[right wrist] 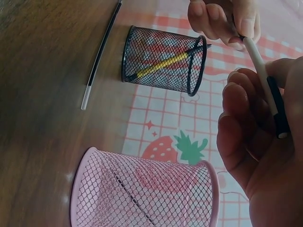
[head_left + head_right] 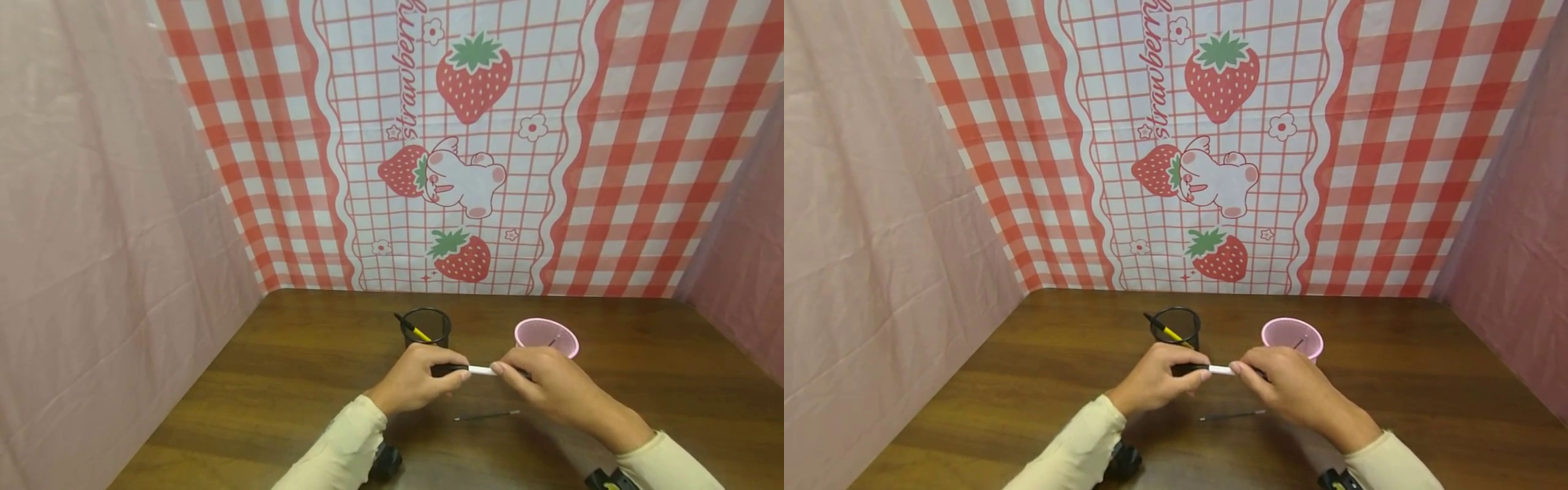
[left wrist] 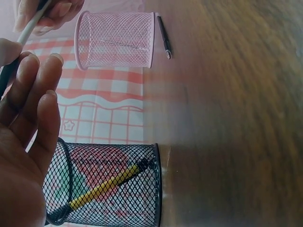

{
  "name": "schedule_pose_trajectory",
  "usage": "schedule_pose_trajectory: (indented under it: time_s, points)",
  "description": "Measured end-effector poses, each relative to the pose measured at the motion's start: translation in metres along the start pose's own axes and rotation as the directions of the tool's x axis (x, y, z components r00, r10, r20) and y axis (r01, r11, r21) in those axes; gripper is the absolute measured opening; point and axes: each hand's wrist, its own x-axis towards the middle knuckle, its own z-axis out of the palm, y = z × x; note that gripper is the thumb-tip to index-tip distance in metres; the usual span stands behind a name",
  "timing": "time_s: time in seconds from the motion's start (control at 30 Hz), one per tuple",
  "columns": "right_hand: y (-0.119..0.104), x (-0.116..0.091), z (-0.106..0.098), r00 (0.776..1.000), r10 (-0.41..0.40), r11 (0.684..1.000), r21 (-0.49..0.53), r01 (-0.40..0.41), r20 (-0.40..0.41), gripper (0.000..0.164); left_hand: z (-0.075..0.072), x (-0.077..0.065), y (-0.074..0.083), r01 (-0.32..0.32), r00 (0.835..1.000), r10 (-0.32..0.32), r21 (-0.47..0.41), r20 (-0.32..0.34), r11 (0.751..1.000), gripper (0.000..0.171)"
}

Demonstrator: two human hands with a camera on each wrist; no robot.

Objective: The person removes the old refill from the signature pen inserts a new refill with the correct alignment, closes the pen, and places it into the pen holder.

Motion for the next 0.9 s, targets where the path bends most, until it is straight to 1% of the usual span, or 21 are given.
schedule_pose_trajectory:
  time_s: [0.2, 0.3, 0.37, 0.47, 0.57, 0.7, 0.9]
  points:
    - [0.0, 0.0, 0.001, 1.0, 0.014, 1.0, 0.014, -0.014, 0.009, 0.022, -0.004, 0.001, 0.011, -0.012, 1.0, 0.012, -0.025, -0.004, 1.0, 0.01]
    - [0.0, 0.0, 0.001, 1.0, 0.026, 0.999, 0.02, -0.026, 0.016, 0.021, -0.003, 0.001, 0.011, -0.011, 1.0, 0.011, -0.032, -0.005, 0.999, 0.01]
    - [-0.001, 0.0, 0.0, 0.999, 0.038, 0.999, 0.017, -0.038, 0.02, 0.019, -0.003, 0.0, 0.007, 0.005, 1.0, -0.005, -0.052, -0.003, 0.999, 0.011]
    - [-0.002, 0.0, -0.004, 0.998, 0.058, 0.998, 0.005, -0.058, 0.019, 0.017, -0.003, -0.001, 0.001, 0.054, 0.999, -0.054, -0.101, 0.0, 0.993, 0.012]
    - [-0.002, 0.0, -0.008, 0.998, 0.065, 0.998, -0.014, -0.065, 0.002, 0.02, -0.004, -0.001, -0.004, 0.094, 0.995, -0.095, -0.152, -0.001, 0.984, 0.013]
    - [-0.001, 0.001, -0.012, 0.998, 0.052, 0.998, -0.027, -0.053, -0.018, 0.026, -0.006, -0.002, -0.005, 0.11, 0.994, -0.112, -0.161, -0.004, 0.981, 0.014]
    - [0.002, 0.001, -0.013, 0.999, 0.025, 0.999, -0.027, -0.026, -0.02, 0.032, -0.009, -0.002, -0.004, 0.131, 0.991, -0.133, -0.168, -0.002, 0.977, 0.015]
